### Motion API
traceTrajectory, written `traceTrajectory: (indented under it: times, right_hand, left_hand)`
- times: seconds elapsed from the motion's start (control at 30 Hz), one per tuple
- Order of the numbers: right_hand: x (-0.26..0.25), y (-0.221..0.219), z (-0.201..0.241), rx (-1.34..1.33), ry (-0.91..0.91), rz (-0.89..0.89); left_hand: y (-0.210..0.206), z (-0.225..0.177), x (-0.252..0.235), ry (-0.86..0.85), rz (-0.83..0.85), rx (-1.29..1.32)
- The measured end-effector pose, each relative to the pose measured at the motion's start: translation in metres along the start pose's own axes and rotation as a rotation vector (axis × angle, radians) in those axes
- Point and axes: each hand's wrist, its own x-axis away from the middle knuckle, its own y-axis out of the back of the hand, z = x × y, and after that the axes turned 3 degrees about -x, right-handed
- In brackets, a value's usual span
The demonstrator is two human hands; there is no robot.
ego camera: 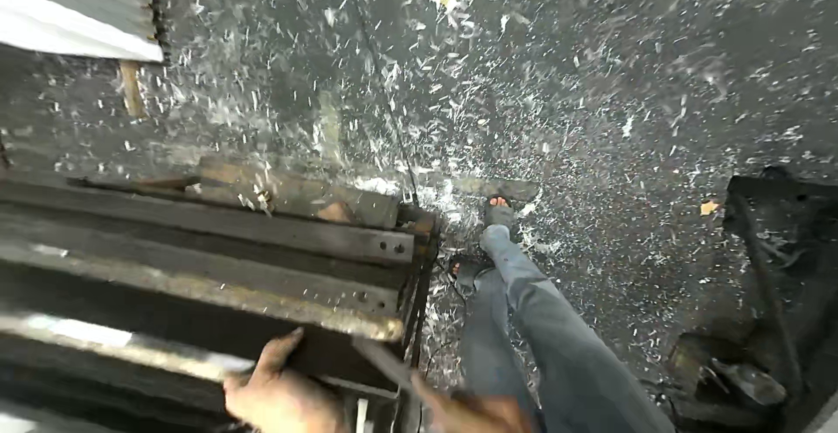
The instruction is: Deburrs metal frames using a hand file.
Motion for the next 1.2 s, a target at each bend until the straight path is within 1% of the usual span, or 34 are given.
traceTrajectory:
  times: [0.07,0.13,0.2,0.23,0.27,0.33,0.37,0.4,0.5,0.53,0.63,0.67,0.8,0.87,0.93,0.97,1.0,1.07,1.13,1.2]
  right_hand:
    - [-0.020,-0.019,-0.012,-0.053,0.135,-0.107]
    - [0.002,-0.026,-0.007,-0.082,0.117,-0.107]
    - [0.032,-0.020,-0.004,-0.087,0.052,-0.035]
    - [0.034,-0.019,-0.006,-0.085,0.051,-0.031]
    - [0.028,-0.022,-0.008,-0.084,0.076,-0.065]
    - [-0.001,-0.034,-0.017,-0.077,0.197,-0.165]
    - [-0.009,-0.036,-0.017,-0.066,0.228,-0.188]
    - [-0.005,-0.034,-0.014,-0.044,0.208,-0.184]
    - [0.036,-0.023,-0.006,0.043,0.072,-0.103]
    - [0.037,-0.022,-0.006,0.058,0.081,-0.106]
    - [0.003,-0.037,-0.011,0.107,0.271,-0.251]
    - [-0.003,-0.039,-0.011,0.136,0.304,-0.272]
    - [0.036,-0.027,-0.009,0.244,0.161,-0.187]
    - [0.023,-0.028,-0.013,0.168,0.196,-0.186]
    - [-0.016,-0.033,-0.017,0.062,0.276,-0.185]
    - [-0.028,-0.033,-0.018,0.029,0.278,-0.161]
    - [-0.028,-0.031,-0.020,0.025,0.266,-0.146]
    - [-0.004,-0.023,-0.033,0.041,0.225,-0.138]
    - [0.017,-0.005,-0.047,0.075,0.186,-0.089]
    - [-0.003,0.017,-0.056,0.214,0.226,-0.045]
  left_hand:
    - [-0.001,-0.003,0.001,-0.002,-0.022,-0.007]
    - [-0.002,-0.005,-0.002,-0.002,-0.037,0.025]
    - [-0.004,-0.003,-0.002,0.001,-0.023,0.066]
    - [-0.005,-0.003,-0.001,0.002,-0.015,0.080]
    - [-0.005,-0.002,0.001,0.007,-0.007,0.092]
    - [-0.004,-0.003,0.003,0.018,-0.007,0.101]
    - [-0.005,-0.005,0.002,0.018,-0.016,0.108]
    - [-0.005,-0.006,0.000,0.018,-0.014,0.105]
    - [-0.005,-0.004,-0.002,0.007,0.002,0.100]
    - [-0.006,-0.003,-0.001,0.005,0.006,0.105]
    - [-0.004,-0.002,0.000,0.013,0.020,0.126]
    - [-0.005,-0.003,-0.002,0.012,0.013,0.127]
    - [-0.004,-0.003,-0.006,-0.002,0.023,0.114]
    - [-0.003,-0.001,-0.006,-0.008,0.041,0.124]
    - [-0.003,0.000,-0.007,-0.008,0.041,0.124]
    - [-0.002,-0.001,-0.008,-0.010,0.036,0.120]
    - [-0.001,-0.001,-0.008,-0.012,0.035,0.110]
    - [-0.001,0.001,-0.005,-0.012,0.030,0.089]
    - [-0.002,0.004,0.009,-0.004,0.041,0.065]
    - [-0.004,0.007,0.015,-0.004,0.035,0.049]
